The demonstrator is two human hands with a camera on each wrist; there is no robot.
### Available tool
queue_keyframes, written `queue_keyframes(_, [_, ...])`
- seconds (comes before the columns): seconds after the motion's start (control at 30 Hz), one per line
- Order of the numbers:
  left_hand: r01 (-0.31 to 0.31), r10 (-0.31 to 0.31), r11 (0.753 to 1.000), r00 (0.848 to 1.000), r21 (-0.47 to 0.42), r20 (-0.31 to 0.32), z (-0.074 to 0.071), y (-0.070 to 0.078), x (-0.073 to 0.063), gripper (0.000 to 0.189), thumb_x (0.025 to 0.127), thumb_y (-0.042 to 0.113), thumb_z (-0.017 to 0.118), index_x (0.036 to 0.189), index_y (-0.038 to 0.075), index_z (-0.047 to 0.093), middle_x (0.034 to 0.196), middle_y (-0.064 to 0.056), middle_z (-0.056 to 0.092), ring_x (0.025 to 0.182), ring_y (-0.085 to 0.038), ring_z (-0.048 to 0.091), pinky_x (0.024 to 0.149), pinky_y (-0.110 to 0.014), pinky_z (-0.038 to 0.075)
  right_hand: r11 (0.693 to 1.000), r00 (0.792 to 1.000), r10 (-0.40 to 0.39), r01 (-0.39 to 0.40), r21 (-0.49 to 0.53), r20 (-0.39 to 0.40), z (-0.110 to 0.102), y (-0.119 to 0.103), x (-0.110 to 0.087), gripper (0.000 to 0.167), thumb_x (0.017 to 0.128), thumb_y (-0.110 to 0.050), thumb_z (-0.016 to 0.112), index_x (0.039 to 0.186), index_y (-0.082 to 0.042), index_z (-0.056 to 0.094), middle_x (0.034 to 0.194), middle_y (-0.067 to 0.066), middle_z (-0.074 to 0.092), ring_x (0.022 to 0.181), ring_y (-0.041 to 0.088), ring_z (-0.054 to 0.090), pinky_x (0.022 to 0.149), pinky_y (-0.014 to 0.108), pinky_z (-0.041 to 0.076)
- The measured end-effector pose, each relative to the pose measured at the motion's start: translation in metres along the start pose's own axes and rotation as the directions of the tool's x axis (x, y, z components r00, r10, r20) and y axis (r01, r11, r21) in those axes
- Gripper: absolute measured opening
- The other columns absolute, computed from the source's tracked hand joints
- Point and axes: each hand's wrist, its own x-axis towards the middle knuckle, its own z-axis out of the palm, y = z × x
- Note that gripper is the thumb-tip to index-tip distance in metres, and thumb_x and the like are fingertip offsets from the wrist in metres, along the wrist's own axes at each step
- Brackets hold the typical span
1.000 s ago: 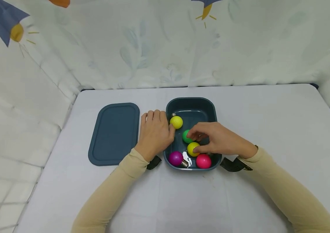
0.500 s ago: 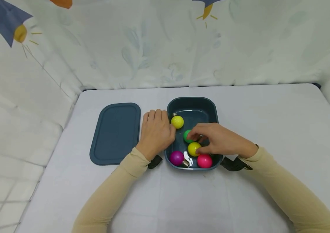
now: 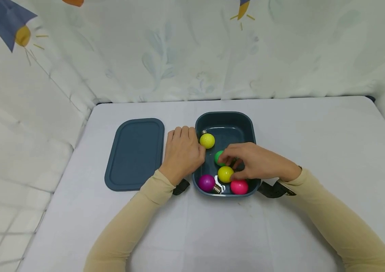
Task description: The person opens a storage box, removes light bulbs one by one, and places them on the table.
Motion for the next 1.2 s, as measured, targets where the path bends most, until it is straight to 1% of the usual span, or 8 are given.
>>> queue_keyframes(0.2, [-0.005,0.005,1.000,1.000,0.010,-0.006,-0.002,-0.002,0.000,0.022,0.093,0.022,0.056,0.092,0.001,0.058,0.081,-0.012,0.055,0.082,-0.030,0.054,0.080,-0.043,0.045,1.000,1.000,0.015,-0.015,-0.009,0.011,0.000,-0.002,0.002,0.039,0.084,-0.010,0.081,0.122,-0.009,0.069,0.121,0.001,0.070,0.101,0.011,0.071,0.087,0.025,0.061])
queue_keyframes(0.37, [-0.008,0.008,1.000,1.000,0.005,-0.007,-0.005,-0.005,0.000,0.022,0.092,0.022,0.056,0.093,0.000,0.058,0.081,-0.012,0.056,0.083,-0.030,0.054,0.079,-0.044,0.045,0.999,1.000,0.020,-0.019,-0.034,0.014,0.000,-0.004,0.005,0.040,0.084,-0.011,0.082,0.122,-0.010,0.069,0.121,0.000,0.070,0.098,0.010,0.071,0.087,0.026,0.061])
queue_keyframes(0.6, [0.016,-0.015,0.999,0.999,-0.030,0.040,-0.005,-0.005,-0.001,0.024,0.093,0.022,0.055,0.097,-0.001,0.059,0.084,-0.013,0.057,0.086,-0.031,0.055,0.082,-0.045,0.046,0.998,1.000,0.024,-0.024,-0.054,-0.001,0.002,-0.005,0.008,0.042,0.083,-0.015,0.085,0.121,-0.008,0.069,0.117,0.002,0.071,0.097,0.011,0.071,0.084,0.028,0.062])
queue_keyframes(0.77, [0.013,-0.011,0.999,0.999,-0.041,0.032,-0.003,-0.003,-0.001,0.023,0.093,0.022,0.055,0.096,0.000,0.059,0.083,-0.013,0.057,0.085,-0.031,0.055,0.081,-0.044,0.046,0.998,0.999,0.037,-0.037,-0.044,0.006,0.002,-0.004,0.007,0.043,0.082,-0.015,0.086,0.120,-0.007,0.069,0.116,0.002,0.071,0.098,0.012,0.071,0.084,0.028,0.062])
queue_keyframes(0.87, [0.013,-0.012,0.999,1.000,-0.041,0.024,-0.003,-0.003,-0.001,0.022,0.093,0.022,0.056,0.094,0.000,0.058,0.082,-0.012,0.056,0.084,-0.031,0.055,0.080,-0.044,0.046,0.999,0.999,0.031,-0.030,-0.037,0.026,0.000,-0.003,0.009,0.042,0.082,-0.015,0.086,0.119,-0.007,0.070,0.115,0.001,0.071,0.101,0.013,0.070,0.085,0.029,0.062])
queue_keyframes(1.0, [0.018,-0.015,0.998,0.999,-0.060,0.038,-0.003,-0.003,0.000,0.023,0.093,0.022,0.054,0.094,0.000,0.057,0.081,-0.012,0.055,0.084,-0.031,0.054,0.081,-0.045,0.046,0.999,0.997,0.040,-0.038,-0.028,0.069,-0.005,-0.001,0.011,0.039,0.083,-0.016,0.086,0.118,-0.009,0.070,0.114,0.000,0.072,0.104,0.014,0.068,0.086,0.030,0.062])
queue_keyframes(1.1, [0.022,-0.017,0.996,0.998,-0.087,0.061,-0.003,-0.003,0.000,0.023,0.094,0.023,0.052,0.095,0.000,0.056,0.081,-0.012,0.054,0.084,-0.031,0.054,0.082,-0.045,0.045,0.998,0.992,0.057,-0.058,0.007,0.115,-0.009,0.001,0.012,0.038,0.084,-0.015,0.084,0.119,-0.011,0.070,0.114,-0.001,0.072,0.105,0.014,0.067,0.087,0.030,0.062])
queue_keyframes(1.2, [0.024,-0.017,0.995,0.997,-0.096,0.075,-0.002,-0.002,0.001,0.023,0.095,0.023,0.050,0.095,0.000,0.056,0.082,-0.012,0.054,0.084,-0.031,0.054,0.082,-0.045,0.046,0.995,0.985,0.072,-0.083,0.064,0.158,-0.013,0.002,0.013,0.037,0.085,-0.010,0.081,0.120,-0.010,0.069,0.115,0.001,0.072,0.107,0.016,0.067,0.089,0.031,0.062])
